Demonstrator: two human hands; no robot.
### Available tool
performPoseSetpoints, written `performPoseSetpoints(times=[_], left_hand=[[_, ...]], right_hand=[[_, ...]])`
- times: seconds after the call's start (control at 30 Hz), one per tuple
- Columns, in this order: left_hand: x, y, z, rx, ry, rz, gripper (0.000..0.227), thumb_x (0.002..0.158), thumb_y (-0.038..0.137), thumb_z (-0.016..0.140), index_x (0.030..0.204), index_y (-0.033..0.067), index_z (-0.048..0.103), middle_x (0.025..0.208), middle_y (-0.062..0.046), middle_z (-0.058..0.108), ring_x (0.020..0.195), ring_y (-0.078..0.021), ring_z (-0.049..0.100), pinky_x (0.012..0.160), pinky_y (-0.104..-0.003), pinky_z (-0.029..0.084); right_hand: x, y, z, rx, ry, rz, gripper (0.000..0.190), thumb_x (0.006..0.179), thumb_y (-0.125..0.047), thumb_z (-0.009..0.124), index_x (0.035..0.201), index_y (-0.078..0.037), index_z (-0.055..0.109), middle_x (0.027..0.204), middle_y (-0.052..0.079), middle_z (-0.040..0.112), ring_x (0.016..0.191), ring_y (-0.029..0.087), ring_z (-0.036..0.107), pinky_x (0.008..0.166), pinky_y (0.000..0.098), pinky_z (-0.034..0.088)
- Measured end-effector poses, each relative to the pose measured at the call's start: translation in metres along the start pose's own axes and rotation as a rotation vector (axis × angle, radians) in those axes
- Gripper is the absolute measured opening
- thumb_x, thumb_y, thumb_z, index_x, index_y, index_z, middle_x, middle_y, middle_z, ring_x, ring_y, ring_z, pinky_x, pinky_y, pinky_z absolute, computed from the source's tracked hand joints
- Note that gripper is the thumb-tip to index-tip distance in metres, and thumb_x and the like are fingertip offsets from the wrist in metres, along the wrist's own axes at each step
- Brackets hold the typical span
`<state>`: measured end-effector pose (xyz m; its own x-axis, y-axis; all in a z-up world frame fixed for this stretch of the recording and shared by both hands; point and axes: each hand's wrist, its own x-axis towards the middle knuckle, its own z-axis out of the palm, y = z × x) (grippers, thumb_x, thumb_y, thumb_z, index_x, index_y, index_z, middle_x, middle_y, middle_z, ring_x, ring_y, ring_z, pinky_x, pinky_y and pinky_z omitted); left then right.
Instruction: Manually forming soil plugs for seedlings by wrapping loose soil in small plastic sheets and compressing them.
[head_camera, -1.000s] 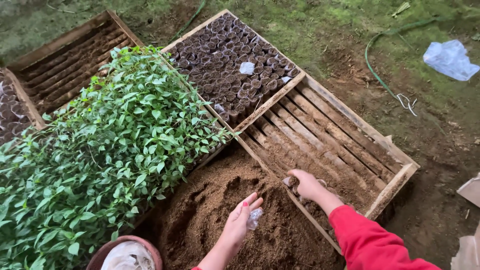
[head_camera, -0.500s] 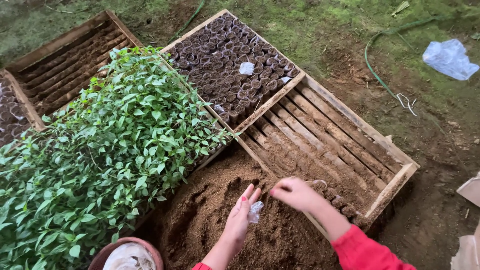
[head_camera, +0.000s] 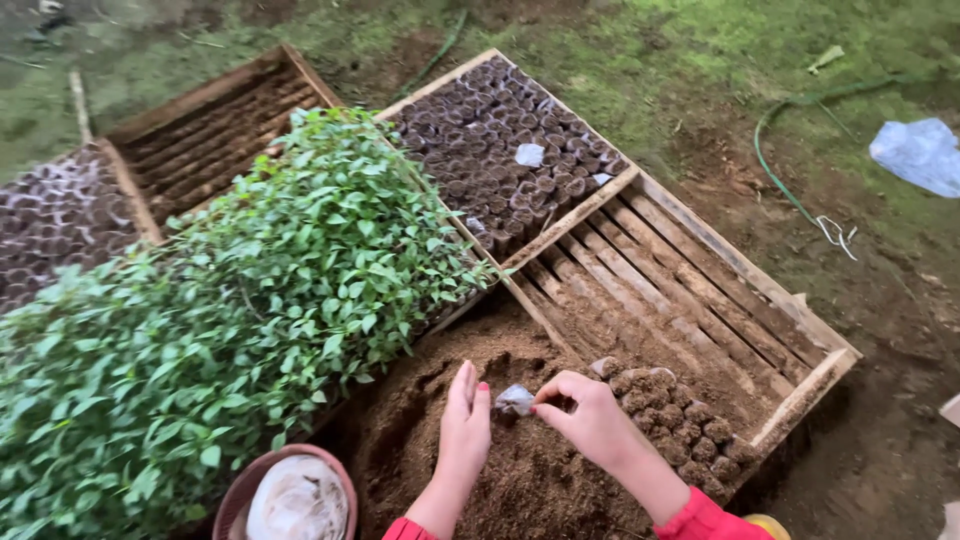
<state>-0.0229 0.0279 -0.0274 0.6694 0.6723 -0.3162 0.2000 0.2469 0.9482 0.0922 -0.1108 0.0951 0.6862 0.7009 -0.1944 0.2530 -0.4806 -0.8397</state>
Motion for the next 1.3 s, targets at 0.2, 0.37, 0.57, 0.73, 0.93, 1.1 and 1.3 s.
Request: performPoseSetpoints(times=[0.2, 0.37, 0.57, 0.73, 0.93, 1.1, 1.3], left_hand=[[-0.063, 0.128, -0.018, 0.388, 0.049, 0.051, 0.033, 0.091, 0.019, 0.061, 0.123, 0.0095, 0.064, 0.114, -0.004, 0.071, 0.100, -0.0137, 0.069, 0.088, -0.027, 0.057], [-0.090, 0.147, -0.019, 0.482, 0.014, -0.061, 0.030, 0.085, 0.022, 0.071, 0.112, 0.0101, 0.067, 0.089, 0.000, 0.070, 0.075, -0.0083, 0.065, 0.068, -0.021, 0.055], [-0.083, 0.137, -0.015, 0.353, -0.003, -0.161, 0.037, 0.083, 0.014, 0.075, 0.117, 0.0076, 0.062, 0.092, -0.005, 0.075, 0.082, -0.0101, 0.073, 0.070, -0.020, 0.063], [-0.077, 0.139, -0.016, 0.348, 0.006, -0.164, 0.042, 0.083, 0.004, 0.071, 0.124, 0.0108, 0.063, 0.093, -0.005, 0.078, 0.078, -0.0095, 0.073, 0.063, -0.019, 0.061], [-0.071, 0.138, -0.020, 0.413, -0.029, -0.177, 0.039, 0.088, 0.007, 0.064, 0.126, 0.0142, 0.062, 0.092, -0.002, 0.080, 0.075, -0.0070, 0.073, 0.062, -0.019, 0.056], [-0.062, 0.123, -0.025, 0.427, -0.019, -0.118, 0.039, 0.088, 0.008, 0.063, 0.127, 0.0168, 0.059, 0.097, -0.002, 0.081, 0.073, -0.0087, 0.071, 0.061, -0.023, 0.055], [-0.060, 0.129, -0.028, 0.429, -0.041, -0.129, 0.041, 0.089, 0.006, 0.060, 0.129, 0.0176, 0.057, 0.099, -0.002, 0.081, 0.072, -0.0097, 0.070, 0.062, -0.024, 0.053]], right_hand=[[-0.005, 0.010, 0.021, -0.142, 0.230, -0.705, 0.013, 0.068, -0.001, 0.077, 0.080, -0.006, 0.076, 0.082, 0.006, 0.074, 0.069, 0.013, 0.065, 0.060, 0.0187, 0.054], [-0.019, -0.012, 0.021, -0.244, 0.266, -0.869, 0.010, 0.069, -0.002, 0.078, 0.076, -0.007, 0.073, 0.080, 0.003, 0.074, 0.068, 0.012, 0.061, 0.063, 0.0223, 0.052], [-0.029, -0.015, 0.027, -0.321, 0.274, -0.909, 0.012, 0.068, 0.000, 0.077, 0.076, -0.007, 0.071, 0.084, 0.002, 0.072, 0.069, 0.013, 0.058, 0.065, 0.0251, 0.051], [-0.028, -0.013, 0.035, -0.303, 0.261, -0.874, 0.015, 0.068, 0.000, 0.075, 0.081, -0.008, 0.072, 0.098, 0.005, 0.072, 0.076, 0.014, 0.060, 0.070, 0.0245, 0.053], [-0.023, -0.012, 0.045, 0.148, 0.091, -0.374, 0.013, 0.077, -0.008, 0.072, 0.090, -0.005, 0.072, 0.077, 0.007, 0.077, 0.056, 0.010, 0.060, 0.049, 0.0186, 0.046], [-0.015, -0.017, 0.049, 0.327, 0.013, 0.027, 0.018, 0.081, -0.004, 0.071, 0.099, -0.002, 0.076, 0.082, 0.008, 0.078, 0.062, 0.010, 0.063, 0.056, 0.0205, 0.050], [-0.009, -0.014, 0.058, 0.237, 0.039, 0.006, 0.015, 0.079, -0.009, 0.075, 0.092, -0.005, 0.081, 0.075, 0.003, 0.077, 0.058, 0.008, 0.058, 0.053, 0.0209, 0.045]])
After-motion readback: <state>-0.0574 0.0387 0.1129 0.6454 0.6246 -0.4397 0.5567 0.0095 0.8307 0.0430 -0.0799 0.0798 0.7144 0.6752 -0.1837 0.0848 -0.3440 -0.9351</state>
